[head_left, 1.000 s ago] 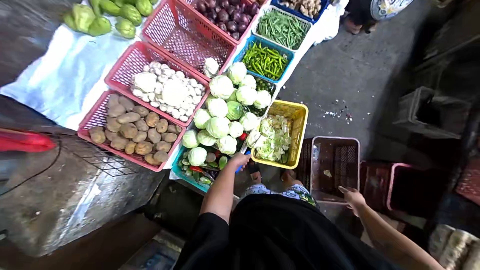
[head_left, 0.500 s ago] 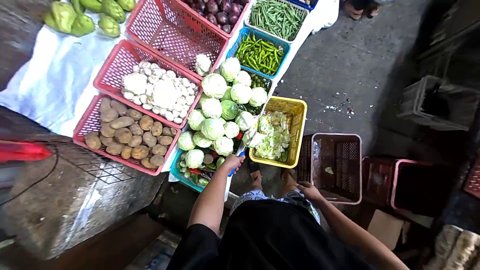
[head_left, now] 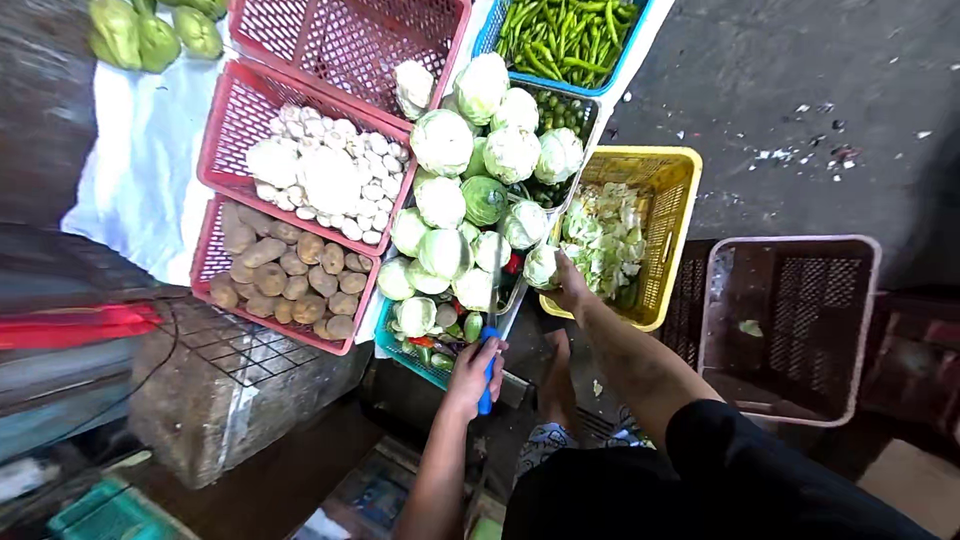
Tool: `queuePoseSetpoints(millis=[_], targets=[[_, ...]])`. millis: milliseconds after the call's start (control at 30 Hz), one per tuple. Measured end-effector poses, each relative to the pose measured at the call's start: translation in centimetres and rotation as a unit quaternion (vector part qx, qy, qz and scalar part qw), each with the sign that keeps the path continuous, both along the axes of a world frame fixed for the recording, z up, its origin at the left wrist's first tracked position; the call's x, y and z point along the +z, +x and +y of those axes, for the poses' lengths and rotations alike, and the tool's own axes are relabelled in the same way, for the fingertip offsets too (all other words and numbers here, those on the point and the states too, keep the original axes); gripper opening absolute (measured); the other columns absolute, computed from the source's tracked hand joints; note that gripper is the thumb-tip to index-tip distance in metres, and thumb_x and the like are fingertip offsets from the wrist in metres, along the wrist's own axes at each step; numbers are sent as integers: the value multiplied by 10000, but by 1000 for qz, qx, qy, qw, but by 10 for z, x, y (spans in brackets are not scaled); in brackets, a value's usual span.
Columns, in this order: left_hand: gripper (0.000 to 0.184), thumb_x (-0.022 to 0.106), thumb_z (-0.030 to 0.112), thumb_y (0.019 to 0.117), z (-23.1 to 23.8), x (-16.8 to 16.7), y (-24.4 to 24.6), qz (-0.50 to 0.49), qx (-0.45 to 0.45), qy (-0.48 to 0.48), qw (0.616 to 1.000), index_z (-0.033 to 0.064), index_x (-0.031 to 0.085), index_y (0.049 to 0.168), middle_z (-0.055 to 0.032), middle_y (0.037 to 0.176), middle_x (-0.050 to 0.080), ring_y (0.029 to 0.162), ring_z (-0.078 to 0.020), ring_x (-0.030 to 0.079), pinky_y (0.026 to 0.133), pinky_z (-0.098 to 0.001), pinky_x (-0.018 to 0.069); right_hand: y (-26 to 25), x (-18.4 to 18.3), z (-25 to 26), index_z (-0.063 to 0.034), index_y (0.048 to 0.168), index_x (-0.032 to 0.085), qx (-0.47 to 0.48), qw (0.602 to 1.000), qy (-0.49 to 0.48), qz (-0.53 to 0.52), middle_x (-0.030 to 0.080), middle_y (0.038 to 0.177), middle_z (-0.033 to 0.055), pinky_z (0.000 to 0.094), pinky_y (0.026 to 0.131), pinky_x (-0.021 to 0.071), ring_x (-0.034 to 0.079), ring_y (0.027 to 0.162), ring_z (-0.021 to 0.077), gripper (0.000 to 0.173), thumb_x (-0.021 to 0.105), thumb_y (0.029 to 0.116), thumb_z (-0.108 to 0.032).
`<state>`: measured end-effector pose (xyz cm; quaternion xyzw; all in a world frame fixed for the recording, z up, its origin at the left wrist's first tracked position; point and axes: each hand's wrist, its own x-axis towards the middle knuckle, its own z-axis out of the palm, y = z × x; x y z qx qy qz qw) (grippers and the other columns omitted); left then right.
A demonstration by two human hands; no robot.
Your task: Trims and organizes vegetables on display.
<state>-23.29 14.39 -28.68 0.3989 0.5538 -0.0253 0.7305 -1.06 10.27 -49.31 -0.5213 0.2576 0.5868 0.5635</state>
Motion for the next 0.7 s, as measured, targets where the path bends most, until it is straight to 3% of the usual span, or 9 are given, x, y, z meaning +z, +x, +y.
queuePoseSetpoints(millis=[100, 200, 267, 333, 367, 400, 467, 567, 700], targets=[[257, 479, 261, 1085, -22, 16, -24, 9, 59, 54, 997, 21, 568, 1108, -10, 616, 488, 423, -117, 476, 404, -271, 492, 5, 9, -16, -172, 1504, 428, 2, 999, 17, 33, 563, 1417, 161, 534, 946, 572, 620, 1213, 343, 763, 525, 953, -690], [247, 659, 218, 1002, -36, 24, -29, 73, 23, 150, 986, -2, 592, 1091, -42, 600, 559, 441, -151, 543, 433, -318, 524, 10, 60, -33, -183, 1484, 434, 34, 996, 45, 74, 602, 1340, 172, 513, 874, 589, 658, 1110, 339, 703, 439, 986, -680], [386, 758, 286, 923, -46, 28, -22, 110, -16, 223, 968, -5, 632, 1144, -59, 763, 665, 585, -146, 628, 546, -333, 567, 6, 94, -48, -170, 1493, 421, 96, 990, 74, 74, 621, 1326, 169, 515, 885, 589, 666, 1107, 332, 673, 375, 1021, -648], [487, 785, 314, 898, -50, 28, -5, 104, -14, 256, 961, 4, 635, 1243, -91, 992, 714, 821, -151, 695, 751, -350, 612, -5, 132, -62, -135, 1502, 395, 155, 982, 104, 42, 646, 1281, 173, 511, 866, 595, 681, 1071, 319, 599, 371, 1063, -541], [534, 778, 315, 907, -50, 27, 5, 94, 1, 254, 963, 1, 616, 1307, -113, 1076, 708, 921, -167, 694, 835, -363, 602, -12, 152, -69, -126, 1514, 353, 180, 976, 119, 16, 652, 1271, 170, 506, 870, 600, 685, 1076, 309, 561, 403, 1075, -471], [542, 775, 318, 915, -50, 26, 15, 87, 27, 250, 964, -5, 611, 1317, -124, 1072, 703, 923, -174, 691, 839, -369, 598, -22, 171, -76, -111, 1520, 311, 199, 971, 132, -13, 654, 1259, 170, 501, 875, 605, 688, 1079, 300, 556, 459, 1071, -405], [504, 788, 329, 905, -49, 26, 27, 84, 86, 234, 965, -16, 629, 1236, -116, 998, 700, 882, -170, 675, 820, -372, 577, -43, 202, -85, -97, 1529, 279, 222, 964, 129, -60, 655, 1248, 177, 496, 875, 609, 693, 1073, 294, 635, 575, 1026, -348], [515, 814, 348, 883, -40, 26, 16, 67, 120, 215, 967, -17, 625, 1195, -106, 988, 712, 896, -163, 688, 837, -376, 585, -67, 232, -91, -164, 1589, 177, 245, 961, 113, -59, 610, 1340, 177, 511, 885, 609, 682, 1117, 311, 729, 575, 1029, -409], [533, 738, 399, 939, -4, 38, -9, 42, 194, 140, 970, -13, 620, 1255, -171, 1069, 690, 965, -251, 673, 851, -469, 575, -70, 252, -82, -212, 1628, 186, 241, 949, 198, -44, 468, 1546, 126, 522, 1002, 546, 580, 1296, 304, 762, 489, 1019, -553]])
